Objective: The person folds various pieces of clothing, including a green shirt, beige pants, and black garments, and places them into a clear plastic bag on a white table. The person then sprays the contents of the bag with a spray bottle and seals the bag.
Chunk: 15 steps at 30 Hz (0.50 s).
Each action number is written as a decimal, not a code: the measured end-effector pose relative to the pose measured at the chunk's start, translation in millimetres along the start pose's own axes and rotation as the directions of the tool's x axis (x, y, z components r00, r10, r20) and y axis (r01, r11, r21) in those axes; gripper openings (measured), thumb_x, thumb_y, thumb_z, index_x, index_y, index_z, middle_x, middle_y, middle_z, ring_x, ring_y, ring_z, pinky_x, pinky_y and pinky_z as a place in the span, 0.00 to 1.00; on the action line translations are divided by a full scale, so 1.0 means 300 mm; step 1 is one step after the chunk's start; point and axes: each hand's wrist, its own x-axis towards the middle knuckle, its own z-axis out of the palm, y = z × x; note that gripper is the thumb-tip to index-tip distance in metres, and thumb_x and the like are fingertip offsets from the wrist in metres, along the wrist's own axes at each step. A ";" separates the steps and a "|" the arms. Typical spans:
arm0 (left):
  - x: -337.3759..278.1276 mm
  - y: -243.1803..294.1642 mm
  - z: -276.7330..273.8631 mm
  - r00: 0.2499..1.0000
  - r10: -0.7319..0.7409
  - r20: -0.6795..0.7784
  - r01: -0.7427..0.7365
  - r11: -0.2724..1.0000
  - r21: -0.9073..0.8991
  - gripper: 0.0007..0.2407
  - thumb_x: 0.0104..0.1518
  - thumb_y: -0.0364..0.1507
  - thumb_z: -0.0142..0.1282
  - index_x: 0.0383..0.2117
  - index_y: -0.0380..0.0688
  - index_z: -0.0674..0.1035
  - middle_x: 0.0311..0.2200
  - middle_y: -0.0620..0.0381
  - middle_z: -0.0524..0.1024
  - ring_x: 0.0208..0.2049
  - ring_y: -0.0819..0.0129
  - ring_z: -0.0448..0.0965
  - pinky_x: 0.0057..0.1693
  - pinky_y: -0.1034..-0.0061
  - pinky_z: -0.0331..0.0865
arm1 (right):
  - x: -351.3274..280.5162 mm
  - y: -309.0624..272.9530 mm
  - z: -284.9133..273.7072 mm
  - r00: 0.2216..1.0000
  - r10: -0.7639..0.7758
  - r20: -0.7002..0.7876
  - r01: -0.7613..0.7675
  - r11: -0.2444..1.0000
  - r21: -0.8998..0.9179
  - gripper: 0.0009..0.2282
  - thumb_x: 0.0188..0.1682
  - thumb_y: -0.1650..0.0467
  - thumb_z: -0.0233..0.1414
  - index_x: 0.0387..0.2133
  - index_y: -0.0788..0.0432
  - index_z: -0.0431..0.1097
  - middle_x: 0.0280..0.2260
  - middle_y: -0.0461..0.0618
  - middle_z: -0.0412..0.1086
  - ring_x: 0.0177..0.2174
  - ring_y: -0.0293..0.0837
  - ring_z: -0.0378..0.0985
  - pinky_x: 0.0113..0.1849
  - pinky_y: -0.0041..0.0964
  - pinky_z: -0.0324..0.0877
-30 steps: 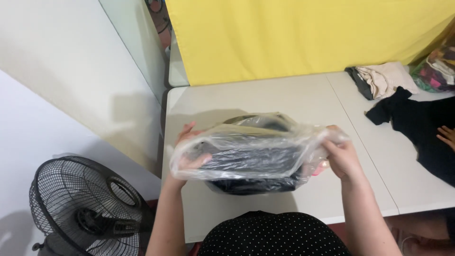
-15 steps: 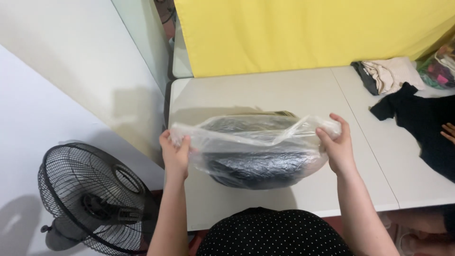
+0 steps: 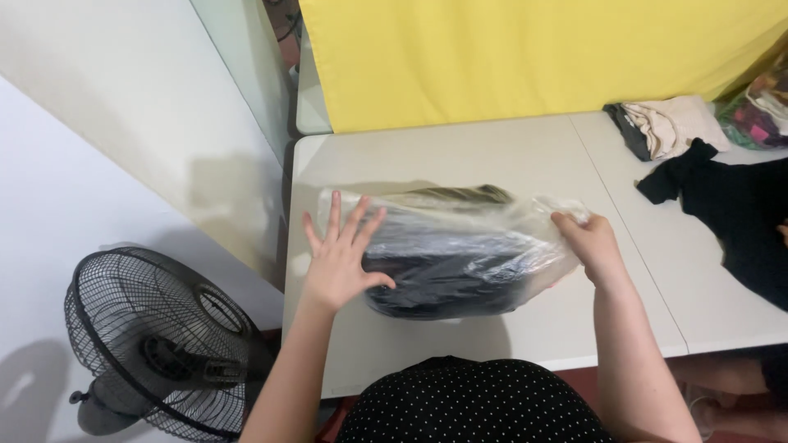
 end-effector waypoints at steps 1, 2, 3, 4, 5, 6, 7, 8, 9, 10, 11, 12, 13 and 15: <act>0.010 -0.009 0.004 1.000 0.002 -0.002 -0.002 1.000 -0.002 0.53 0.28 0.64 0.56 0.71 0.64 0.58 0.73 0.58 0.51 0.75 0.45 0.34 0.65 0.26 0.28 | -0.047 -0.063 -0.007 1.000 0.000 -0.004 0.000 1.000 -0.001 0.27 0.46 0.55 0.65 0.40 0.71 0.75 0.35 0.72 0.73 0.39 0.72 0.77 0.40 0.66 0.69; 0.021 -0.018 0.009 0.998 -0.037 0.047 0.036 0.999 0.011 0.50 0.32 0.60 0.60 0.69 0.59 0.61 0.62 0.56 0.60 0.70 0.49 0.46 0.65 0.26 0.28 | -0.096 -0.124 -0.015 0.945 -0.285 -0.158 0.255 0.949 -0.187 0.24 0.42 0.63 0.67 0.49 0.64 0.71 0.46 0.67 0.63 0.45 0.72 0.73 0.45 0.69 0.67; 0.034 -0.026 0.014 0.993 -0.076 0.095 0.074 0.997 0.026 0.47 0.35 0.57 0.64 0.67 0.54 0.63 0.51 0.54 0.69 0.65 0.54 0.58 0.66 0.27 0.28 | -0.144 -0.186 -0.023 0.791 -0.561 -0.244 0.445 0.802 -0.399 0.31 0.37 0.72 0.69 0.57 0.58 0.67 0.56 0.63 0.53 0.51 0.73 0.70 0.50 0.71 0.65; 0.038 -0.030 0.025 0.993 -0.072 0.092 0.070 0.997 0.025 0.47 0.35 0.57 0.64 0.67 0.54 0.63 0.51 0.54 0.69 0.65 0.54 0.58 0.66 0.27 0.28 | -0.161 -0.196 -0.011 0.789 -0.561 -0.248 0.444 0.802 -0.400 0.31 0.37 0.72 0.69 0.57 0.58 0.67 0.56 0.63 0.53 0.51 0.73 0.70 0.50 0.71 0.65; 0.042 -0.033 0.036 0.999 -0.043 0.032 0.041 0.996 0.082 0.37 0.39 0.51 0.67 0.58 0.54 0.69 0.45 0.56 0.69 0.62 0.56 0.61 0.65 0.27 0.35 | -0.178 -0.207 0.001 0.648 -0.757 -0.077 0.612 0.578 -0.540 0.28 0.41 0.66 0.63 0.58 0.51 0.68 0.57 0.63 0.58 0.58 0.67 0.63 0.54 0.65 0.54; 0.040 -0.036 0.046 1.000 -0.014 -0.026 0.017 0.990 0.143 0.27 0.42 0.45 0.69 0.49 0.54 0.76 0.40 0.59 0.70 0.59 0.59 0.65 0.65 0.28 0.42 | -0.198 -0.216 0.016 0.465 -0.877 0.123 0.728 0.299 -0.617 0.26 0.45 0.60 0.56 0.60 0.44 0.68 0.58 0.63 0.62 0.65 0.62 0.56 0.58 0.60 0.44; 0.046 -0.040 0.046 1.000 -0.013 -0.027 0.016 0.990 0.143 0.27 0.42 0.45 0.69 0.49 0.54 0.76 0.40 0.59 0.70 0.59 0.59 0.65 0.65 0.28 0.42 | -0.197 -0.217 0.029 0.465 -0.877 0.122 0.727 0.299 -0.617 0.26 0.45 0.60 0.56 0.60 0.44 0.68 0.58 0.63 0.62 0.65 0.62 0.56 0.58 0.60 0.44; 0.045 -0.045 0.046 0.996 0.070 -0.051 -0.064 0.990 0.123 0.17 0.47 0.41 0.66 0.42 0.55 0.79 0.42 0.60 0.71 0.59 0.60 0.65 0.64 0.39 0.51 | -0.204 -0.213 0.045 0.592 -0.750 0.295 0.732 0.347 -0.587 0.35 0.40 0.51 0.55 0.65 0.38 0.57 0.64 0.57 0.53 0.66 0.58 0.52 0.58 0.67 0.45; 0.043 -0.051 0.045 0.985 0.152 -0.076 -0.143 0.984 0.105 0.07 0.52 0.36 0.63 0.35 0.56 0.81 0.45 0.61 0.72 0.59 0.61 0.66 0.63 0.50 0.59 | -0.212 -0.208 0.061 0.676 -0.579 0.455 0.723 0.401 -0.563 0.45 0.36 0.41 0.54 0.69 0.31 0.46 0.70 0.51 0.44 0.67 0.55 0.48 0.58 0.74 0.45; 0.032 -0.059 0.041 0.985 0.155 -0.076 -0.147 0.984 0.104 0.07 0.52 0.36 0.63 0.35 0.56 0.81 0.45 0.61 0.72 0.59 0.61 0.66 0.63 0.50 0.59 | -0.175 -0.160 0.068 0.678 -0.579 0.453 0.720 0.403 -0.565 0.45 0.36 0.41 0.54 0.69 0.31 0.46 0.70 0.51 0.44 0.67 0.55 0.48 0.58 0.74 0.45; 0.021 -0.068 0.036 0.985 0.164 -0.046 -0.163 0.986 0.033 0.05 0.56 0.37 0.58 0.34 0.58 0.79 0.41 0.66 0.73 0.57 0.67 0.68 0.64 0.56 0.58 | -0.138 -0.113 0.075 0.723 -0.486 0.491 0.681 0.384 -0.623 0.32 0.39 0.53 0.58 0.61 0.34 0.58 0.60 0.42 0.59 0.62 0.47 0.58 0.58 0.70 0.49; 0.012 -0.079 0.030 0.985 0.174 -0.018 -0.174 0.984 -0.036 0.05 0.59 0.39 0.53 0.34 0.59 0.77 0.38 0.71 0.74 0.56 0.74 0.69 0.65 0.62 0.57 | -0.098 -0.069 0.086 0.762 -0.389 0.518 0.643 0.357 -0.678 0.22 0.42 0.66 0.62 0.52 0.37 0.69 0.50 0.35 0.74 0.58 0.40 0.68 0.57 0.66 0.53; 0.023 -0.082 0.011 0.984 0.175 -0.019 -0.176 0.984 -0.034 0.05 0.59 0.39 0.53 0.34 0.59 0.77 0.38 0.71 0.74 0.56 0.74 0.69 0.65 0.62 0.57 | -0.060 -0.024 0.080 0.762 -0.391 0.516 0.642 0.358 -0.678 0.22 0.42 0.66 0.62 0.52 0.37 0.69 0.50 0.35 0.74 0.58 0.40 0.68 0.57 0.66 0.53; 0.037 -0.082 -0.024 0.997 0.017 0.071 0.011 0.929 -0.370 0.06 0.53 0.36 0.65 0.22 0.55 0.80 0.19 0.67 0.77 0.31 0.64 0.83 0.50 0.62 0.72 | 0.011 0.073 0.065 0.714 -0.504 0.486 0.698 0.559 -0.447 0.05 0.44 0.65 0.59 0.33 0.41 0.76 0.37 0.34 0.80 0.50 0.39 0.77 0.56 0.61 0.60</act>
